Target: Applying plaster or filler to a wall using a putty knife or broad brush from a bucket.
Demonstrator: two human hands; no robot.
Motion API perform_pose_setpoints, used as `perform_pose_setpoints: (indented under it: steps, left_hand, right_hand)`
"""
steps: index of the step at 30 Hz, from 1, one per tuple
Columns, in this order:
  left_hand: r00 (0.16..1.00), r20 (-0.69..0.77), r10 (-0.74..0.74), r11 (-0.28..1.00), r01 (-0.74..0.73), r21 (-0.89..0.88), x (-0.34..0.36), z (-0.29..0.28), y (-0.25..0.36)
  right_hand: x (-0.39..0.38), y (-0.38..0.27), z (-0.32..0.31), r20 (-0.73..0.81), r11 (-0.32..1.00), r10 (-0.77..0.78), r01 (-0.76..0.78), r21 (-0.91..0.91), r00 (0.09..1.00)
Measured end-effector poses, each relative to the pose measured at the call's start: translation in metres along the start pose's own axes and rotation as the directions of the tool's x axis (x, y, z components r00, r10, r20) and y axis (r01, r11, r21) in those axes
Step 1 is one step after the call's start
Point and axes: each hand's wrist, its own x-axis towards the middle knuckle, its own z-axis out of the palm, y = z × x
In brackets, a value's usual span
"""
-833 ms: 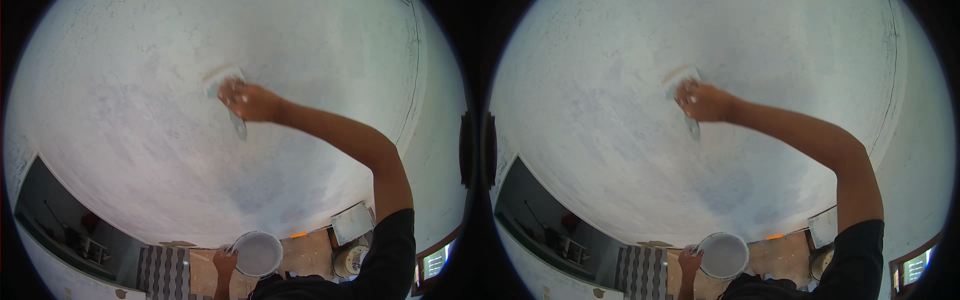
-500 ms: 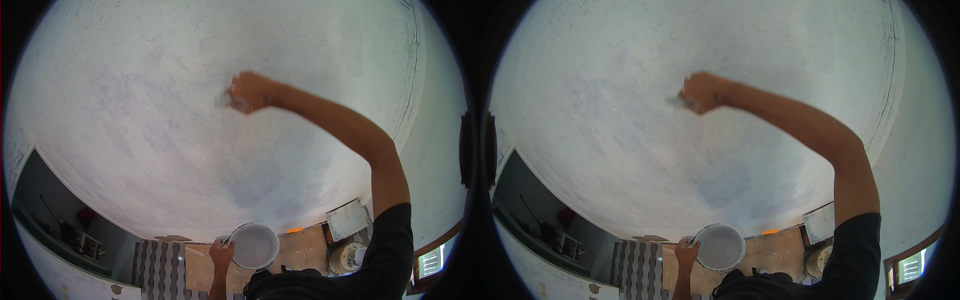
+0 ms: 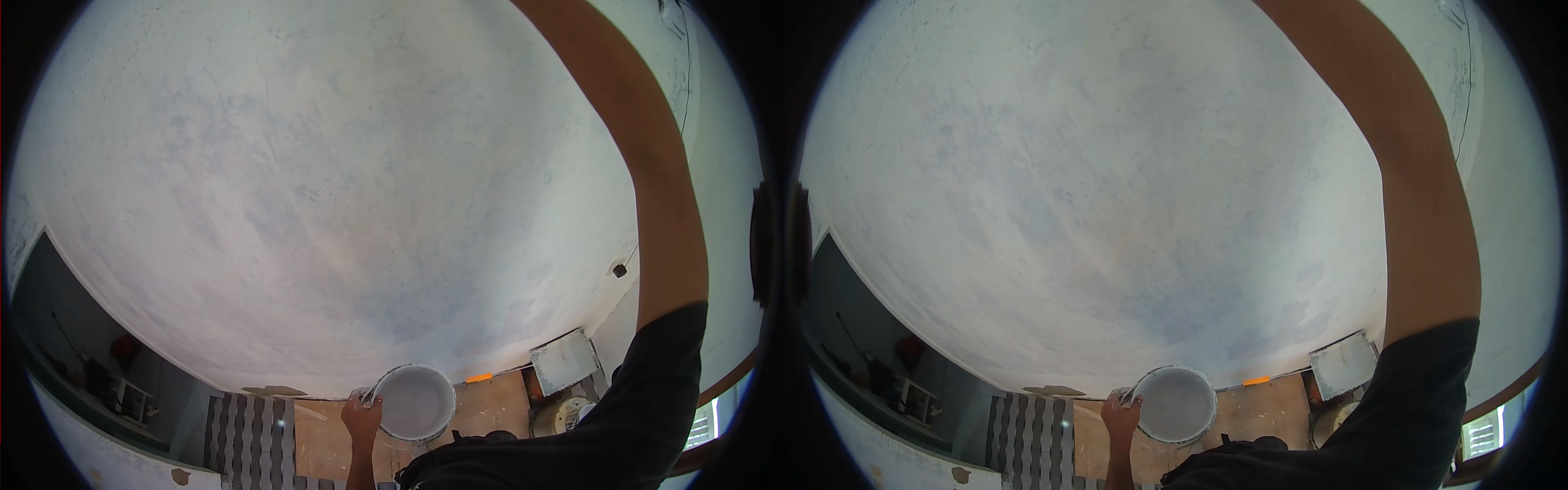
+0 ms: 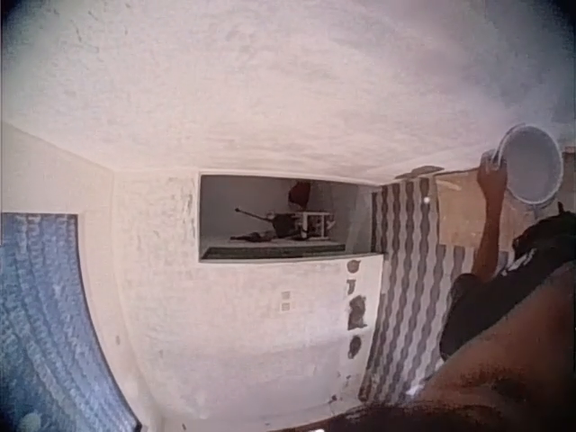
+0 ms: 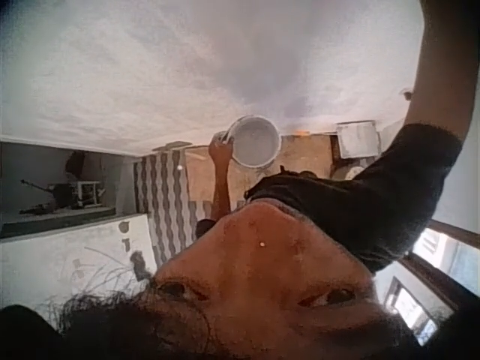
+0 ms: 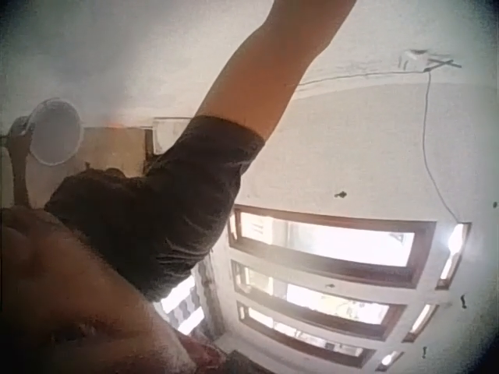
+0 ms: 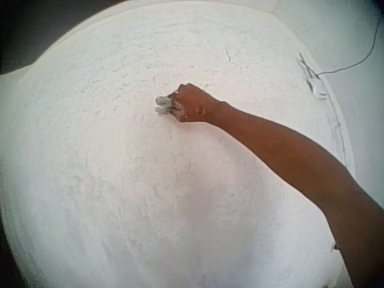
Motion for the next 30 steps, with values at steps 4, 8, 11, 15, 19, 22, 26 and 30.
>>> perform_pose_setpoints:
  steps: [4, 8, 11, 15, 19, 22, 26, 30]
  left_hand:
    - [1.000, 0.004, -0.020, 1.000, 0.020, -0.010, 0.000, 0.004, -0.010]
    - [0.999, 0.020, -0.026, 0.997, 0.025, 0.073, 0.006, 0.014, -0.029]
    - [0.999, 0.044, -0.011, 0.997, 0.007, 0.076, 0.006, 0.012, -0.038]
    - [0.999, 0.039, 0.036, 0.999, -0.036, 0.000, 0.015, 0.013, -0.037]
    - [0.993, 0.065, 0.099, 0.993, -0.095, -0.066, 0.021, 0.016, -0.043]
    - [0.992, 0.070, 0.104, 0.993, -0.099, -0.066, 0.025, 0.013, -0.046]
    - [0.987, 0.080, 0.140, 0.990, -0.136, -0.048, 0.025, 0.007, -0.037]
    - [0.981, 0.085, 0.173, 0.984, -0.169, -0.055, 0.026, 0.006, -0.037]
  right_hand:
    - [-0.102, -0.054, 0.056, -0.102, 0.991, 0.012, -0.025, -0.133, 0.995]
    - [-0.208, -0.125, 0.065, -0.143, 0.983, -0.141, 0.121, -0.140, 0.980]
    - [-0.278, -0.187, 0.054, -0.001, 0.986, -0.099, 0.098, 0.135, 0.995]
    - [-0.326, -0.236, 0.030, 0.172, 0.966, -0.078, 0.032, 0.256, 0.982]
    - [-0.309, -0.234, 0.015, 0.490, 0.901, -0.025, -0.193, 0.389, 0.871]
    - [-0.266, -0.212, -0.001, 0.643, 0.876, 0.002, -0.312, 0.369, 0.766]
    - [-0.250, -0.165, 0.002, 0.502, 0.888, -0.020, -0.216, 0.406, 0.865]
    - [-0.215, -0.108, -0.007, 0.577, 0.723, 0.228, -0.533, 0.438, 0.784]
